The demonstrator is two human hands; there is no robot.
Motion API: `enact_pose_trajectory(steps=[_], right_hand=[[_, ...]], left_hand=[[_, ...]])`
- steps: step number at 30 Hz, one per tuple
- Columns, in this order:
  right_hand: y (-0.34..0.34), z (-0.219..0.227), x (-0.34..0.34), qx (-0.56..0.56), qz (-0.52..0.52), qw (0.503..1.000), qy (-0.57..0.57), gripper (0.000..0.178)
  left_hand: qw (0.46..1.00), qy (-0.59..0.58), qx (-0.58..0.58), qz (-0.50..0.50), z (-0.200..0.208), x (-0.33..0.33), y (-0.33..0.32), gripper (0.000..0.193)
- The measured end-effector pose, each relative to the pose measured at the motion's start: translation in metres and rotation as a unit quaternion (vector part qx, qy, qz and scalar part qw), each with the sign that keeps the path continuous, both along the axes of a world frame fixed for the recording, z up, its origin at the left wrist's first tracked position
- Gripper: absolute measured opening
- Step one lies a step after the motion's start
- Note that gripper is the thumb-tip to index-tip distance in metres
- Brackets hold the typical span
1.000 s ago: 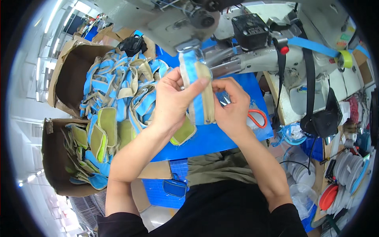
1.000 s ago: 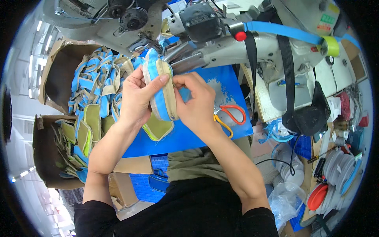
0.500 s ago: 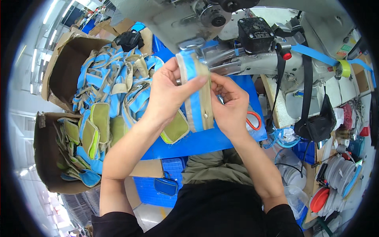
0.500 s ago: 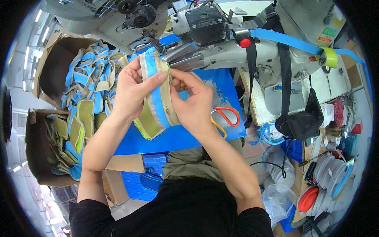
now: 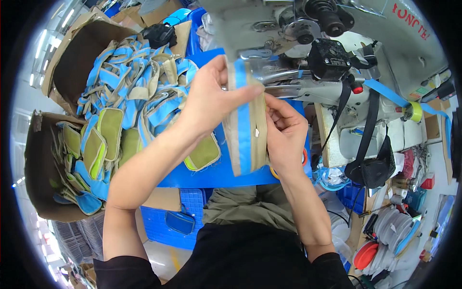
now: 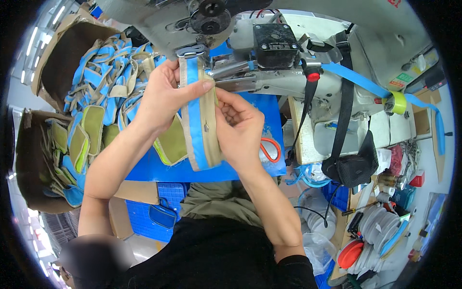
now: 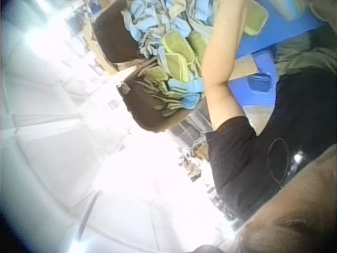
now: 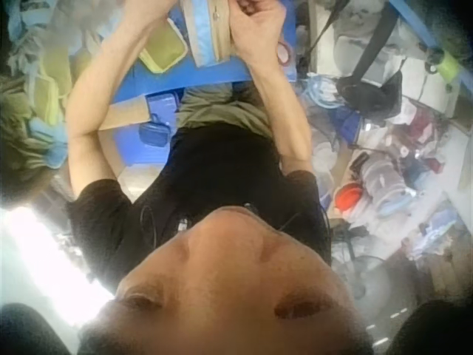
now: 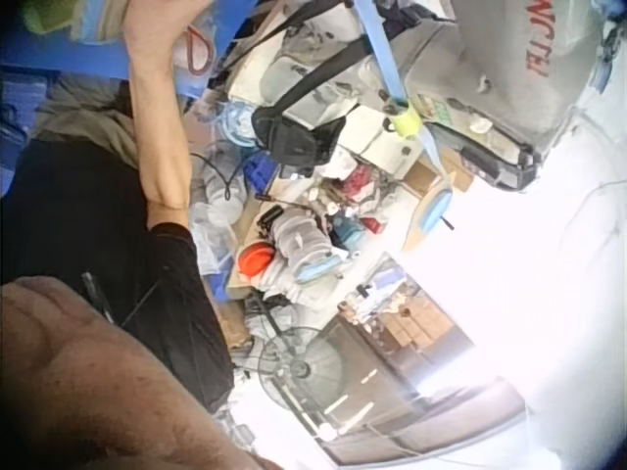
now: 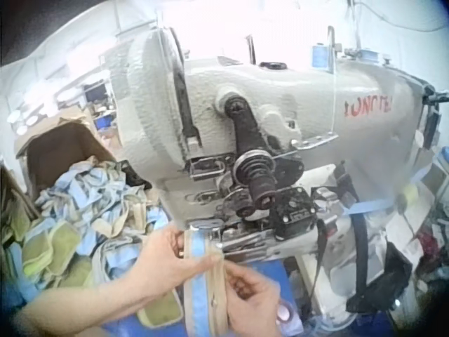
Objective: The person operates an industrial sewing machine to stitch blue and beige fabric pieces into small pouches. They feed the fabric under the presser foot, guide it through the machine, and use scissors to trim the excess thread after each stitch. The finished pouches are inspected and placed into a pile on the table.
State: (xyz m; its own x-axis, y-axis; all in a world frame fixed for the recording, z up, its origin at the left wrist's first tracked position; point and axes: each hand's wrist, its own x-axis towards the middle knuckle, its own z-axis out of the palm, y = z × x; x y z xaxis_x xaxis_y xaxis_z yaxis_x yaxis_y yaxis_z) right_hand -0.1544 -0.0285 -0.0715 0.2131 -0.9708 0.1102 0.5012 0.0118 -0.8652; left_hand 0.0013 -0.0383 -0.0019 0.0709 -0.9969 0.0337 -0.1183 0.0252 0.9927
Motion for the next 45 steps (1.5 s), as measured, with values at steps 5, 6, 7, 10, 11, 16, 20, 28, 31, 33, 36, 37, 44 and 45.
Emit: enact_pose_trajectory(steps=[5, 6, 7, 10, 11, 16, 20, 28, 31, 33, 36, 37, 44, 45], right_hand=[[0.002, 0.005, -0.004, -0.003, 0.009, 1.000, 0.008, 0.026], [0.002, 0.005, -0.005, -0.002, 0.011, 1.000, 0.012, 0.026], [0.003, 0.006, -0.006, 0.001, 0.016, 1.000, 0.015, 0.026], [0.005, 0.009, -0.008, 0.007, 0.024, 1.000, 0.012, 0.026], [0.004, 0.008, -0.008, 0.005, 0.025, 1.000, 0.004, 0.027], [0.005, 0.007, -0.012, 0.010, 0.044, 0.999, -0.001, 0.027], [0.002, 0.013, -0.018, 0.023, 0.055, 0.998, 0.005, 0.026], [0.009, 0.014, -0.030, 0.013, 0.088, 0.996, 0.018, 0.030], [0.008, 0.006, -0.032, -0.005, 0.078, 0.996, 0.031, 0.032], [0.008, 0.006, -0.032, -0.013, 0.073, 0.997, 0.038, 0.034], [0.005, 0.006, -0.032, 0.005, 0.073, 0.996, 0.045, 0.037], [0.004, 0.008, -0.031, 0.001, 0.065, 0.995, 0.070, 0.037], [0.002, 0.013, -0.038, -0.035, 0.085, 0.980, 0.178, 0.036], [0.005, 0.014, -0.041, -0.027, 0.097, 0.976, 0.193, 0.035]], left_hand=[[1.000, 0.004, -0.013, -0.004, -0.001, -0.004, 0.004, 0.046], [1.000, 0.007, -0.015, -0.001, -0.002, -0.004, 0.003, 0.047], [1.000, 0.009, -0.012, -0.001, -0.003, -0.004, 0.003, 0.048], [1.000, 0.004, -0.003, 0.001, -0.003, -0.003, 0.001, 0.051], [1.000, -0.005, 0.000, 0.005, -0.001, -0.002, 0.000, 0.052], [0.999, -0.019, -0.041, 0.012, 0.000, -0.003, -0.007, 0.057], [0.999, 0.034, -0.001, 0.018, -0.002, -0.011, 0.006, 0.050], [0.974, 0.185, 0.131, -0.008, -0.001, 0.001, 0.068, 0.022], [0.954, 0.249, 0.166, 0.006, 0.019, 0.002, 0.066, 0.024], [0.951, 0.263, 0.161, -0.026, 0.018, 0.006, 0.067, 0.025], [0.956, 0.258, 0.140, -0.015, 0.025, -0.001, 0.069, 0.027], [0.959, 0.252, 0.132, -0.002, 0.028, -0.004, 0.070, 0.028], [0.974, 0.173, 0.133, -0.060, 0.031, 0.020, 0.068, 0.035], [0.977, 0.163, 0.122, -0.054, 0.033, 0.020, 0.068, 0.035]])
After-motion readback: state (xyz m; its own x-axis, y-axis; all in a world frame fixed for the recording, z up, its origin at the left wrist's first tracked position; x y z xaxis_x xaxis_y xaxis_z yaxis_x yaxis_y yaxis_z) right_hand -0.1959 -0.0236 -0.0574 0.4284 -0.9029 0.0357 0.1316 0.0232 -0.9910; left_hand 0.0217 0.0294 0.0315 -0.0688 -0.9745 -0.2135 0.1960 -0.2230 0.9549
